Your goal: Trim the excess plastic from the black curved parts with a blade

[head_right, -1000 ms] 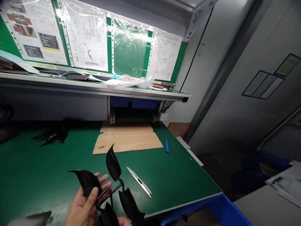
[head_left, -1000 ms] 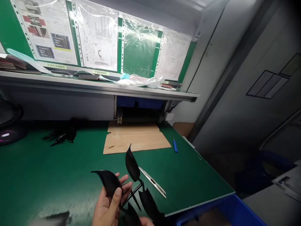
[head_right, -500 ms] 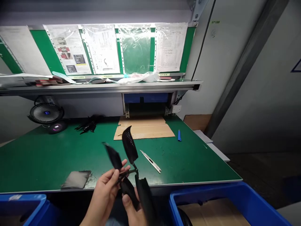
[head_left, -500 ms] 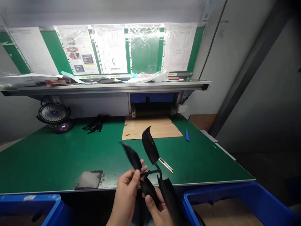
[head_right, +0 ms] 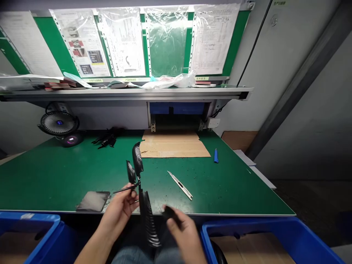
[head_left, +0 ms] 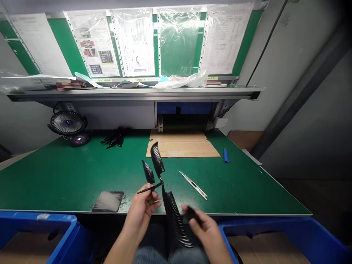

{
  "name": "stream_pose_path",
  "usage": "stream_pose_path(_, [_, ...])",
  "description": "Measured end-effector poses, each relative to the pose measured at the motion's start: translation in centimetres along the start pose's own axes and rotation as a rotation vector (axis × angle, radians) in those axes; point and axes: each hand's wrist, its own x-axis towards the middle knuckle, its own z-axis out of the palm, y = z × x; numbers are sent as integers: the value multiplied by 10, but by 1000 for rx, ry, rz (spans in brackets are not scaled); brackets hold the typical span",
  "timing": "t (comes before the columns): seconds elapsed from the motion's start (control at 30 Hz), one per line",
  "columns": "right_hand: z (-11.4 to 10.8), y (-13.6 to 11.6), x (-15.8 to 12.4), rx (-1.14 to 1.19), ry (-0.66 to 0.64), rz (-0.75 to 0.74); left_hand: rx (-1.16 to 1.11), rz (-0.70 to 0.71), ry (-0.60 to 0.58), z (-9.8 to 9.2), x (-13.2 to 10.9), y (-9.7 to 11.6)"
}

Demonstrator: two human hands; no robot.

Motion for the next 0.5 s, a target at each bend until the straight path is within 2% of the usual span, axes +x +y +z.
stream_pose_path(0.07, [-14,-14,8,195,112,37,208,81,-110,-7,3,6])
stream_pose_path(0.1, [-18,-25,13,252,127,18,333,104,-174,-8,2,7])
stream_pose_path(0.17, [-20,-49,22,214,93,-44,576,151,-243,-8,-1,4])
stream_pose_path(0.23, [-19,-71,29,55,30,-114,736,177,-224,-5,-2,-1])
stream_pose_path(0.3, [-18,-86,31,-106,-112,-150,798,147,-171,-5,-1,-3])
stream_pose_path(0.37, [-17,-89,32,-165,-214,-146,808,108,-147,-7,1,-1])
stream_pose_path(0.4, [-17,-86,34,-113,-200,-138,824,141,-151,-8,1,2])
stream_pose_path(0.43, [-15,-79,38,20,-136,-102,860,239,-172,-8,0,7])
stream_pose_path(0.47, [-11,-70,42,207,-44,-41,912,406,-223,-7,-3,12])
stream_pose_path(0.5, [-7,-60,47,403,44,49,983,634,-306,-5,-7,18])
